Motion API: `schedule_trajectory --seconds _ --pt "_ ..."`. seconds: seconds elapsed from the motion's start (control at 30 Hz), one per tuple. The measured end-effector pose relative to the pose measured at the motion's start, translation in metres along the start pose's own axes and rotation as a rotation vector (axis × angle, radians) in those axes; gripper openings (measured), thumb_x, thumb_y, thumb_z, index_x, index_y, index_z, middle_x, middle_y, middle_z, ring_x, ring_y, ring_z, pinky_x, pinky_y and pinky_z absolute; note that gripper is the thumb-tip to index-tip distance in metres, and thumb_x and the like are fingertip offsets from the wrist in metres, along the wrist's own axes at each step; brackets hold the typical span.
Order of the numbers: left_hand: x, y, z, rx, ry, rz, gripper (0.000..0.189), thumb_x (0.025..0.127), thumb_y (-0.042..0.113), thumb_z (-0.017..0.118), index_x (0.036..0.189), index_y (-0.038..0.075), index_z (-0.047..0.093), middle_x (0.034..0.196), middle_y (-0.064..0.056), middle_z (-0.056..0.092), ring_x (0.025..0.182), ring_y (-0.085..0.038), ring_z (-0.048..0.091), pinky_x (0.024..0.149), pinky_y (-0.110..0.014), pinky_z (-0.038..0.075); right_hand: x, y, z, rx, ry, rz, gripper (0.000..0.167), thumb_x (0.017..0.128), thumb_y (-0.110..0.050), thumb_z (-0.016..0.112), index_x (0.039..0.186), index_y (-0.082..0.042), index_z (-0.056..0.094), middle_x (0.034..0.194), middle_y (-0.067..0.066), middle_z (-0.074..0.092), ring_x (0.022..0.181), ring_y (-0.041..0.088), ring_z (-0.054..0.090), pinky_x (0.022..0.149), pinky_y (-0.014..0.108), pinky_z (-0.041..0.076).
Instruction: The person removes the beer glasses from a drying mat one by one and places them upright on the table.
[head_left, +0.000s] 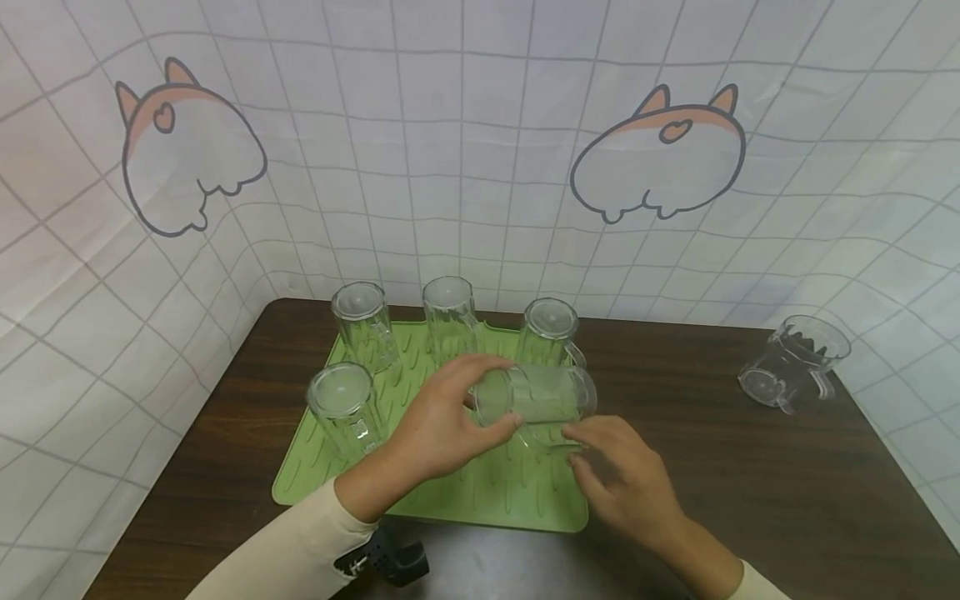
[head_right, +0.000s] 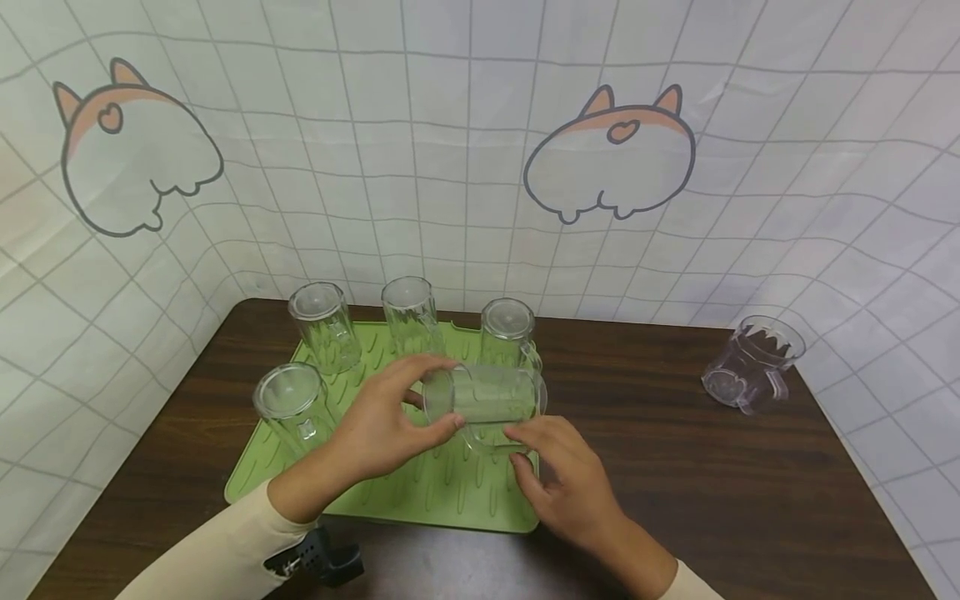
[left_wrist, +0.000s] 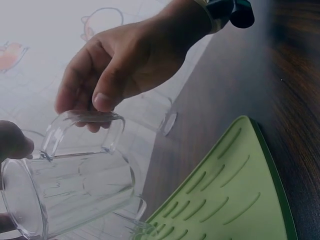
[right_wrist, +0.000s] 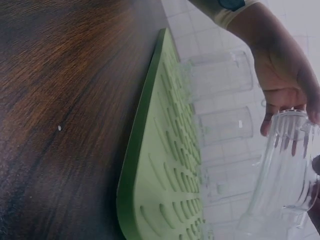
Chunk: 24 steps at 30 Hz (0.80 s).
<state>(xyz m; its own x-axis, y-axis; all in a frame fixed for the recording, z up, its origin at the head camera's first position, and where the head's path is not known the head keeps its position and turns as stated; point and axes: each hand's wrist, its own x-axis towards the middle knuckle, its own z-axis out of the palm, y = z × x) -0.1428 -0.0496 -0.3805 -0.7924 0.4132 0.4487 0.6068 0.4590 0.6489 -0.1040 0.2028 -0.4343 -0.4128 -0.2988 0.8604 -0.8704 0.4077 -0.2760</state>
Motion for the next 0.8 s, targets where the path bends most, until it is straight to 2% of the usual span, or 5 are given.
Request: schedule_trajectory --seconds 0.2,0.4,0.53,0.67,0.8 --pt "-0.002 -0.001 -0.001 -0.02 0.035 -0.012 0.055 0.085 0.028 0.085 0.135 0.017 0.064 0.134 0.001 0.062 0.113 -0.015 0.061 0.076 -0.028 0.058 -0.003 0.003 -0.005 -0.021 0.058 0.122 0.042 0.104 -0.033 0.063 0.112 0.008 0.07 0.105 0.017 0.069 0.097 0.023 0.064 0.097 0.019 0.047" --pt "-0.002 -0.001 -0.002 -0.049 0.08 -0.005 0.057 0.084 0.024 0.086 0.135 0.016 0.063 0.132 -0.001 0.062 0.113 -0.017 0.061 0.076 -0.028 0.058 -0.005 0.004 -0.006 0.056 0.071 0.144 0.047 0.103 -0.031 0.065 0.116 0.014 0.064 0.108 0.023 0.065 0.079 0.023 0.066 0.082 0.019 0.055" --pt "-0.001 -0.001 -0.001 -0.08 0.108 0.006 0.057 0.083 0.021 0.086 0.135 0.015 0.063 0.132 -0.003 0.061 0.113 -0.017 0.061 0.077 -0.028 0.059 -0.007 0.004 -0.005 0.09 0.09 0.216 0.037 0.093 -0.009 0.073 0.119 0.015 0.061 0.11 0.024 0.063 0.078 0.021 0.066 0.076 0.02 0.056" --pt "-0.001 -0.002 -0.001 -0.107 0.125 0.011 0.057 0.083 0.019 0.086 0.134 0.013 0.062 0.13 -0.004 0.061 0.112 -0.017 0.061 0.077 -0.028 0.059 -0.009 -0.001 -0.006 0.064 0.076 0.365 0.05 0.078 0.014 0.075 0.125 0.009 0.06 0.11 0.018 0.065 0.085 0.015 0.065 0.078 0.018 0.055" --pt "-0.001 -0.001 -0.002 -0.129 0.134 -0.003 0.056 0.083 0.018 0.085 0.133 0.012 0.061 0.128 -0.004 0.061 0.11 -0.018 0.061 0.077 -0.028 0.059 -0.008 -0.006 -0.006 0.019 0.047 0.483 0.048 0.082 0.013 0.075 0.127 0.004 0.061 0.109 0.011 0.068 0.087 0.013 0.066 0.077 0.017 0.054"
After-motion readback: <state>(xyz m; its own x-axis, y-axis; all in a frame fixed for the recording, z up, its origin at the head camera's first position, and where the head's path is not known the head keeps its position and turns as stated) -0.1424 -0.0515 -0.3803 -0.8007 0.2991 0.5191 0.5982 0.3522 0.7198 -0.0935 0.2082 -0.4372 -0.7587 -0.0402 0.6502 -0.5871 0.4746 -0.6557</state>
